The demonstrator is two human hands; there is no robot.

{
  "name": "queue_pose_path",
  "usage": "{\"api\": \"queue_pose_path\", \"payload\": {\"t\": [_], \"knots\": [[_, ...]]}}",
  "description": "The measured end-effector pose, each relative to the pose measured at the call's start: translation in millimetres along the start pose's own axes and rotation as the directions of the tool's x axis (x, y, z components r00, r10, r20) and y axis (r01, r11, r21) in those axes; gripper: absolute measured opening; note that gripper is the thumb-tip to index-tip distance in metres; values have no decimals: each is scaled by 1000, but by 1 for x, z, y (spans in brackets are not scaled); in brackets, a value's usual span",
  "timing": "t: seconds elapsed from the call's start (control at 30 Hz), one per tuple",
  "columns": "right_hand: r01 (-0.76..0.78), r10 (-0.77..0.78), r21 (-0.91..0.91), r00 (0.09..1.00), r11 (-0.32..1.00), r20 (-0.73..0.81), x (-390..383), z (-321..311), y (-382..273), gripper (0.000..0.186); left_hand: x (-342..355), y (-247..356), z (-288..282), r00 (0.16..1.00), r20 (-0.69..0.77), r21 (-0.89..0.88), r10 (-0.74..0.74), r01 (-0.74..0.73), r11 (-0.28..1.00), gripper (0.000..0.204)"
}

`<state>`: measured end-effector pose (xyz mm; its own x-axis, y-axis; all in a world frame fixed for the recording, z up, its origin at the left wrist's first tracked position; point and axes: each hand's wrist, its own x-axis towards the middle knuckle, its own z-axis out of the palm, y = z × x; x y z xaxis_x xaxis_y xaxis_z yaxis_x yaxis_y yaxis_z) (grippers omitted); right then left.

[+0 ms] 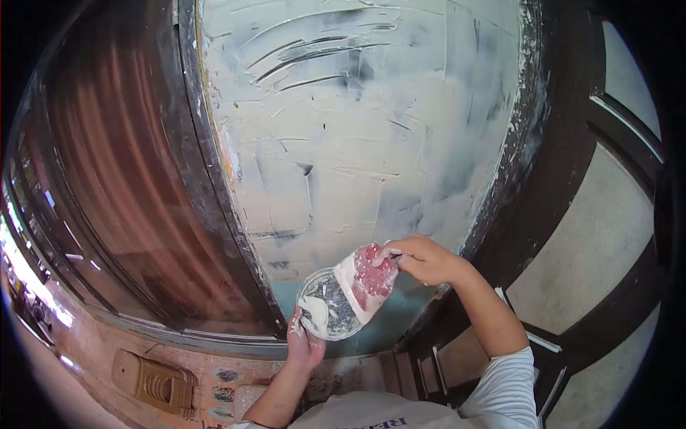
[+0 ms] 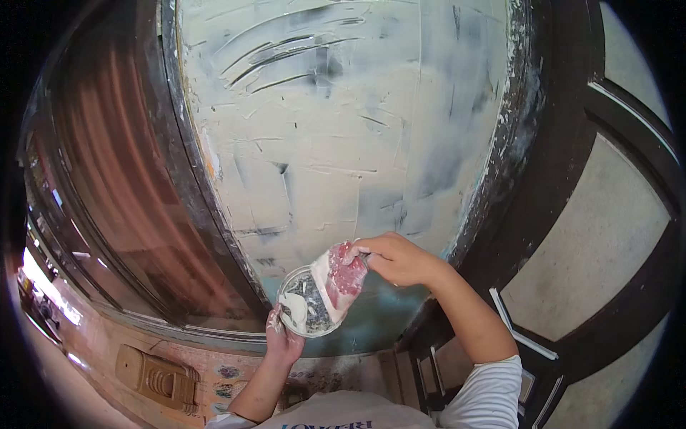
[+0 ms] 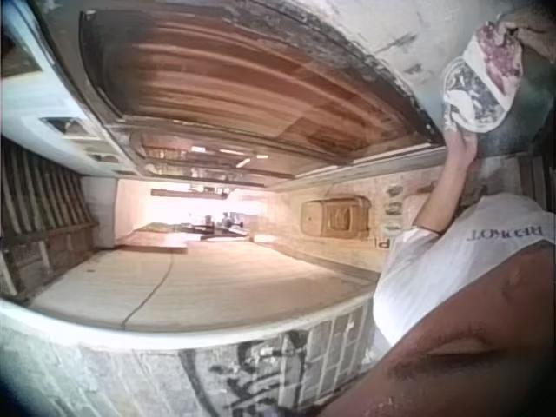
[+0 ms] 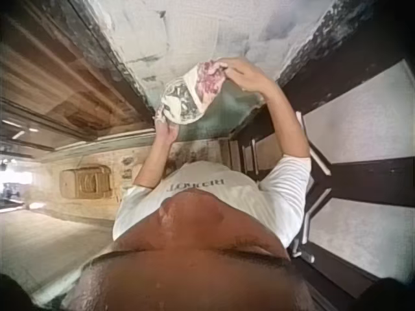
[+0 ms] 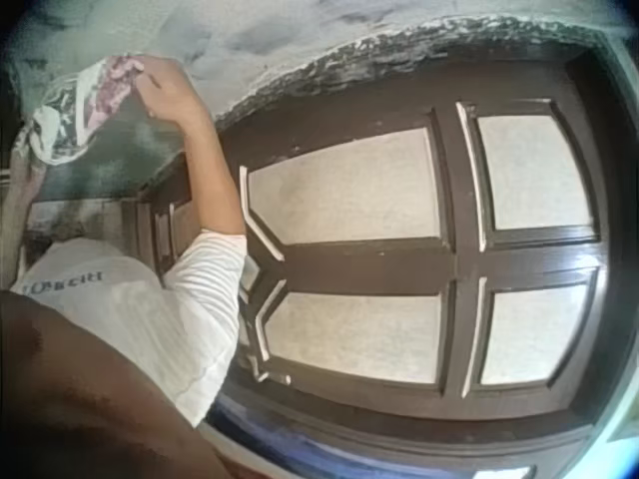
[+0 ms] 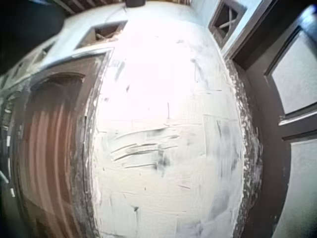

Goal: The person applies plaster to a wall above a door frame using a scraper.

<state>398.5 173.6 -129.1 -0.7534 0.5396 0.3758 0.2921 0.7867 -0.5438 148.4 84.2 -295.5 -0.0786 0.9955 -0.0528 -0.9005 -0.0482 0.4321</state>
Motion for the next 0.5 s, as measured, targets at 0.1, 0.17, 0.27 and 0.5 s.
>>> {"api": "queue_pose_path", "payload": {"t": [0.1, 0.17, 0.27, 0.5], "knots": [[-65, 73, 164, 996, 984, -42, 1, -4, 0, 24, -2, -12, -4, 998, -62, -34, 13, -16, 999, 32], [-55, 58, 89, 998, 995, -36, 5, -11, 4, 25, -7, -17, 1, 996, -81, -45, 24, -27, 999, 31], [-101, 101, 31, 995, 994, 11, 20, -21, -5, 26, -10, -18, -5, 996, -77, -56, 38, -42, 998, 29], [109, -122, -192, 991, 975, -57, 78, -45, -41, 22, -8, 10, -25, 991, -51, -82, 120, -124, 989, 33]]}}
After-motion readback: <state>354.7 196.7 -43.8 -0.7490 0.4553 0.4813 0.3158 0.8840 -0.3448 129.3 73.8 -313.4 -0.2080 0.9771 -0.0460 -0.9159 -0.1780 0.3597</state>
